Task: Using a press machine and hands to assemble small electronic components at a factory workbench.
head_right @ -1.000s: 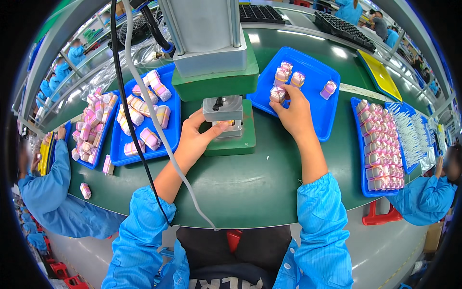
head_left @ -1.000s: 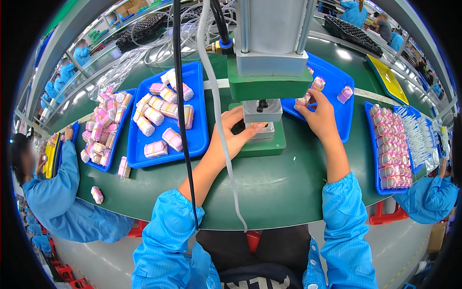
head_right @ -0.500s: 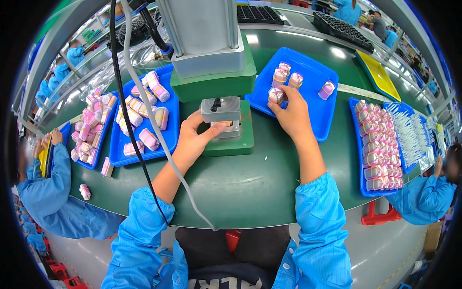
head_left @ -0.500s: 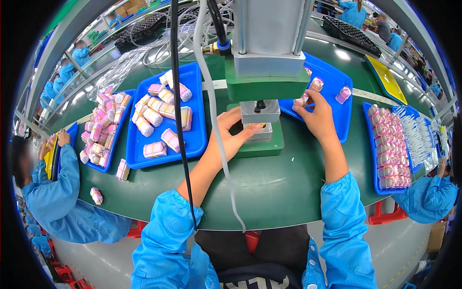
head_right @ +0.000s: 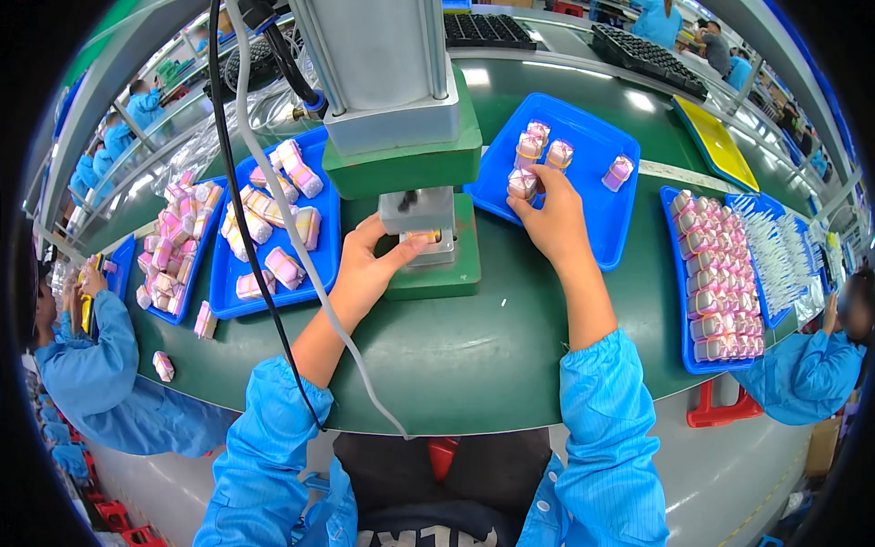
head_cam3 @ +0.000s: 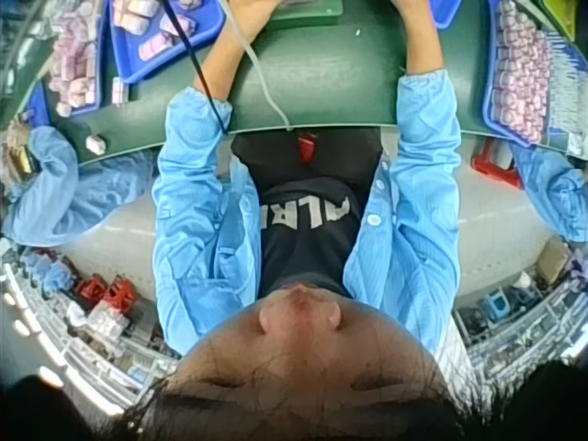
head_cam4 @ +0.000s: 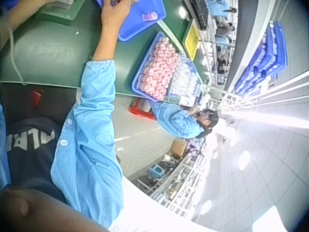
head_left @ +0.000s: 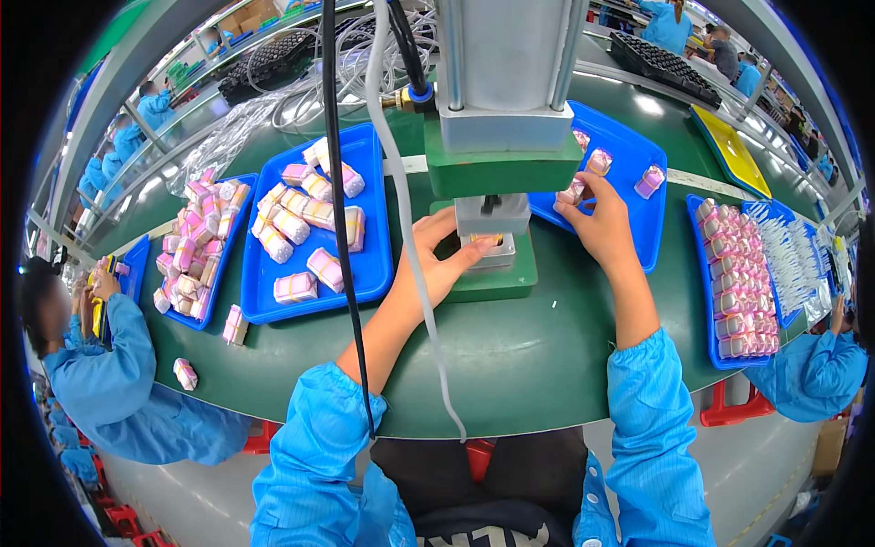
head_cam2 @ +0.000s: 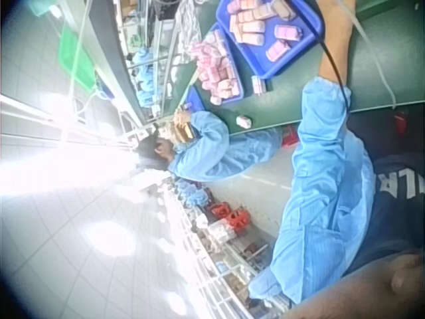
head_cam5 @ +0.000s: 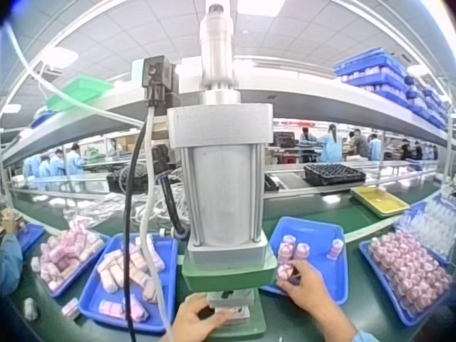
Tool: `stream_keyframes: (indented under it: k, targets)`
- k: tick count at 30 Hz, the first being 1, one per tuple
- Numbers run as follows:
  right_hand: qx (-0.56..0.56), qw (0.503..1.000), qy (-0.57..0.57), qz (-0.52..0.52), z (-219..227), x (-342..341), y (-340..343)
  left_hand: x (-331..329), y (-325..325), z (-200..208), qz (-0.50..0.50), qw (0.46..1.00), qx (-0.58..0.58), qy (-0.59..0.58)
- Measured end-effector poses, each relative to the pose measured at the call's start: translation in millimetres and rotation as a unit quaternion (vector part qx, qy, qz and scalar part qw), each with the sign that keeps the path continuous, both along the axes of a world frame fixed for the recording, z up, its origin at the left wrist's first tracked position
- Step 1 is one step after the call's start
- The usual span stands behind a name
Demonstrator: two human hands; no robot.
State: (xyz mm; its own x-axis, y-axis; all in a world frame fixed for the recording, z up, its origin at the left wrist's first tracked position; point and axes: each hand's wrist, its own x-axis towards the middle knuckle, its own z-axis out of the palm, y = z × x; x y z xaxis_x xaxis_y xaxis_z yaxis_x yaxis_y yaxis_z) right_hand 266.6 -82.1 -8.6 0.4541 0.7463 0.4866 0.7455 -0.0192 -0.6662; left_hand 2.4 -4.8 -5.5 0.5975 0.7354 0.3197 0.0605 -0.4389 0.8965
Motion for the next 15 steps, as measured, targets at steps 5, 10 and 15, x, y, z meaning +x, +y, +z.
stream_keyframes:
  k: [5, 10, 15]
  targets:
    - [0.004, 1.0, -0.001, 0.001, -0.9, 0.6, 1.0, -1.1, 2.5, -2.4, -0.008, 1.0, -0.012, 0.003]
    - [0.004, 1.0, 0.001, -0.007, 0.1, 0.0, 0.1, -1.3, 2.3, -1.5, -0.012, 1.0, 0.005, 0.002]
    - [0.001, 1.0, 0.001, -0.007, 3.9, -0.6, -1.4, -0.8, 0.7, -0.6, 0.002, 1.0, -0.005, -0.002]
